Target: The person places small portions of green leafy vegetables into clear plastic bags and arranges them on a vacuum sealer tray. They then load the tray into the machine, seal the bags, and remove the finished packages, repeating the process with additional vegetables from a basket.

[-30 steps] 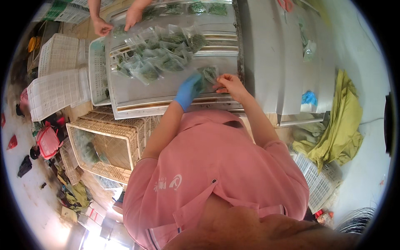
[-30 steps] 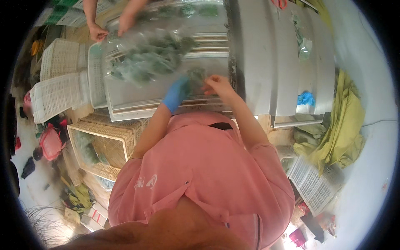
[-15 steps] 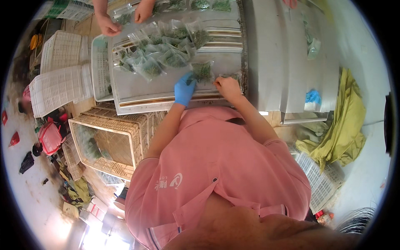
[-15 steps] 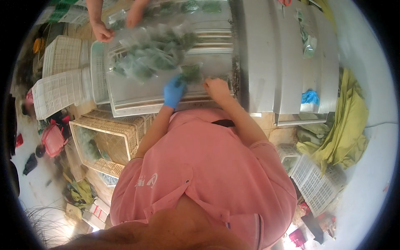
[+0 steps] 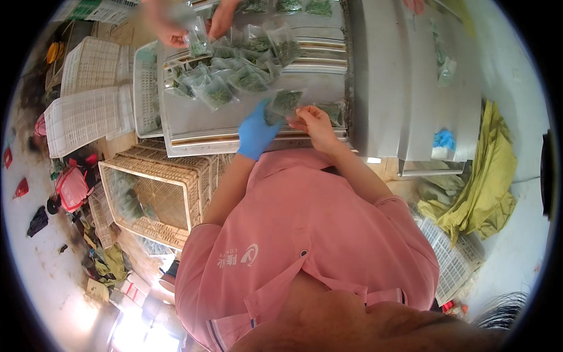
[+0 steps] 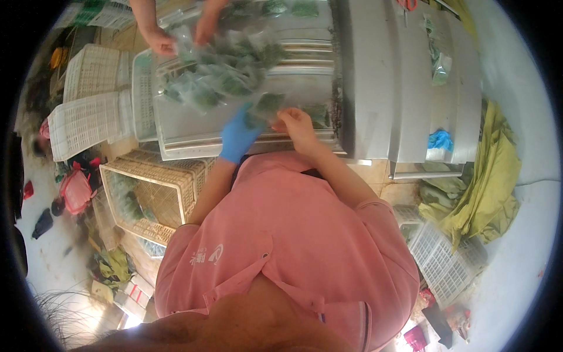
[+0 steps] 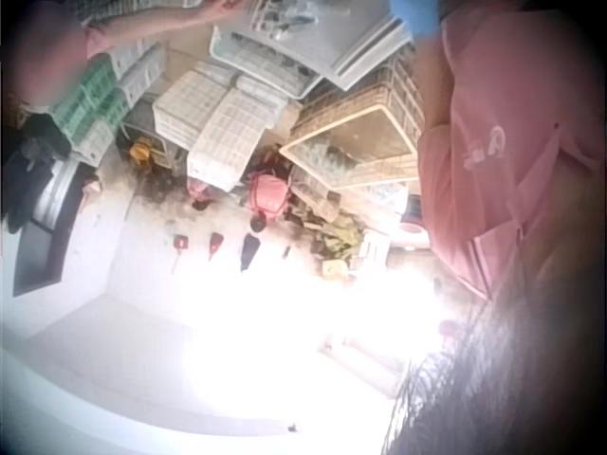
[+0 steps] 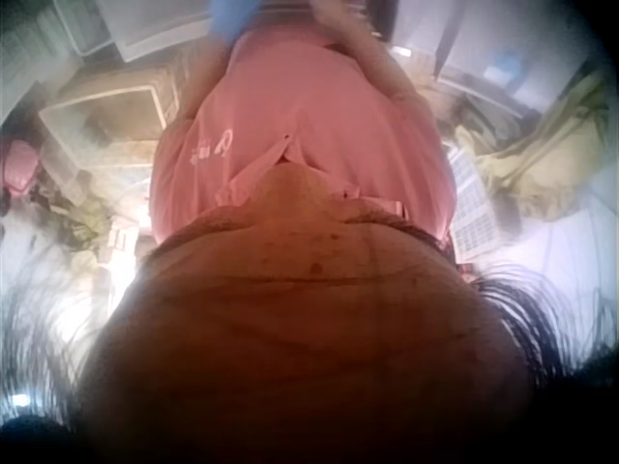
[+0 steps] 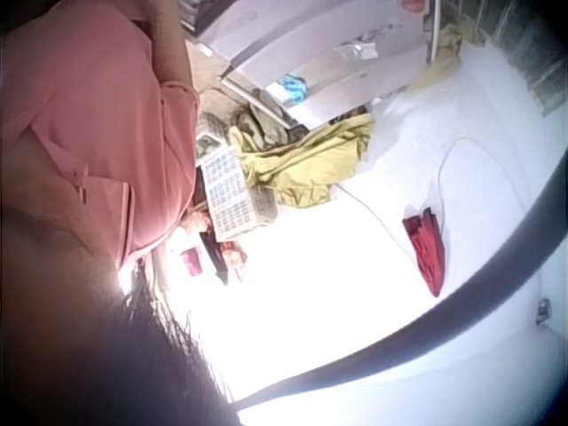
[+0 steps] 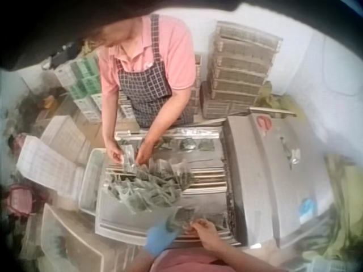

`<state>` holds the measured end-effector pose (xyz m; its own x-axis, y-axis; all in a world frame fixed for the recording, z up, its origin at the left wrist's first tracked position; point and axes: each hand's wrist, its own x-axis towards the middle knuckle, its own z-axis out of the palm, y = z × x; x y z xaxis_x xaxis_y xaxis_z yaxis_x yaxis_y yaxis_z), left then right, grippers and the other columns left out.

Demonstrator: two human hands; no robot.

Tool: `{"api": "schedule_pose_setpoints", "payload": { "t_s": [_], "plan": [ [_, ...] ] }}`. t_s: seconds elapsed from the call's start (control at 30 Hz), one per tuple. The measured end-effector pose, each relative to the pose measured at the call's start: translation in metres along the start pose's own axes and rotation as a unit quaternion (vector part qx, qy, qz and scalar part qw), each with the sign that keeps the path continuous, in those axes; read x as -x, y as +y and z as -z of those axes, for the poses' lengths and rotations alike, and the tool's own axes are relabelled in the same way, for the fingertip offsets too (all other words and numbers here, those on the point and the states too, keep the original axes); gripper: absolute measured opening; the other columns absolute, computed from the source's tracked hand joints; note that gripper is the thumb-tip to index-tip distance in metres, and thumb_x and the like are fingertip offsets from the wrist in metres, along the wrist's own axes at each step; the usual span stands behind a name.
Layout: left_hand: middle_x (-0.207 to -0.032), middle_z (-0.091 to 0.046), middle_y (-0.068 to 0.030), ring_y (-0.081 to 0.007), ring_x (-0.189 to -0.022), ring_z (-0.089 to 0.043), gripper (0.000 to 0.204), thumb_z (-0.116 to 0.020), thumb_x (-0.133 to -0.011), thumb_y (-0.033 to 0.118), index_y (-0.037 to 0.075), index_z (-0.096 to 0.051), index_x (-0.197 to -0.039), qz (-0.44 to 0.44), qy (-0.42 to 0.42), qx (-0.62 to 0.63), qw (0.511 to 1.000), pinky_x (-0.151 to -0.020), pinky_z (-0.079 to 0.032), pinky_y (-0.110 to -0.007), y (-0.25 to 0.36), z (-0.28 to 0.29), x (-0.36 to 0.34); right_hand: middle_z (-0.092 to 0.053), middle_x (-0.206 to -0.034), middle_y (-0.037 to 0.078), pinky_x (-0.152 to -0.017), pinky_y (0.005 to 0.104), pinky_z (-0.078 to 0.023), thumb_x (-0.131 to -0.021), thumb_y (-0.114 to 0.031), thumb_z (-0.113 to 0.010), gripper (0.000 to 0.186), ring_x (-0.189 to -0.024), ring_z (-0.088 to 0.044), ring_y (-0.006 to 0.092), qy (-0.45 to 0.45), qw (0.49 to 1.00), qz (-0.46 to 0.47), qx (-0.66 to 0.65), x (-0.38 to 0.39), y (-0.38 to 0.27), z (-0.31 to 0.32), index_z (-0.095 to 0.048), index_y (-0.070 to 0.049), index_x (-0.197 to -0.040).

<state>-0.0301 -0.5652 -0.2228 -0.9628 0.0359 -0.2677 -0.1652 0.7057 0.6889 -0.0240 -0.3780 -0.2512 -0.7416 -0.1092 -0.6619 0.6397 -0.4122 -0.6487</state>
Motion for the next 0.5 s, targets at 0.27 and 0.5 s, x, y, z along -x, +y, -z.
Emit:
{"api": "schedule_pose_setpoints", "payload": {
  "t_s": [0.27,0.5],
  "plan": [
    [-0.094,-0.069,-0.0172,-0.0397,-0.083,-0.066,0.041,-0.070,-0.076,0.023,0.015,-0.062,-0.115,-0.010,0.063,-0.050,0.997,-0.071,-0.053,-0.048,-0.031,-0.035,-0.025,-0.066,-0.098,0.012,-0.082,0.0355,-0.056,-0.093,-0.018,-0.061,0.022,-0.090,-0.066,0.0223,0.010,0.998,-0.053,-0.032,-0.002,0.015,-0.004,-0.060,0.002,-0.102],
    [-0.082,-0.067,-0.0156,-0.0377,-0.076,-0.066,0.018,-0.067,-0.079,0.021,0.011,-0.063,-0.094,-0.036,0.080,-0.100,0.991,-0.065,-0.051,-0.046,-0.035,-0.037,-0.037,-0.061,-0.098,0.009,-0.085,0.0386,-0.057,-0.093,-0.009,-0.059,0.007,-0.092,-0.067,0.0279,-0.025,0.993,-0.109,-0.047,-0.001,0.013,-0.014,-0.056,-0.004,-0.090]
  ]
}}
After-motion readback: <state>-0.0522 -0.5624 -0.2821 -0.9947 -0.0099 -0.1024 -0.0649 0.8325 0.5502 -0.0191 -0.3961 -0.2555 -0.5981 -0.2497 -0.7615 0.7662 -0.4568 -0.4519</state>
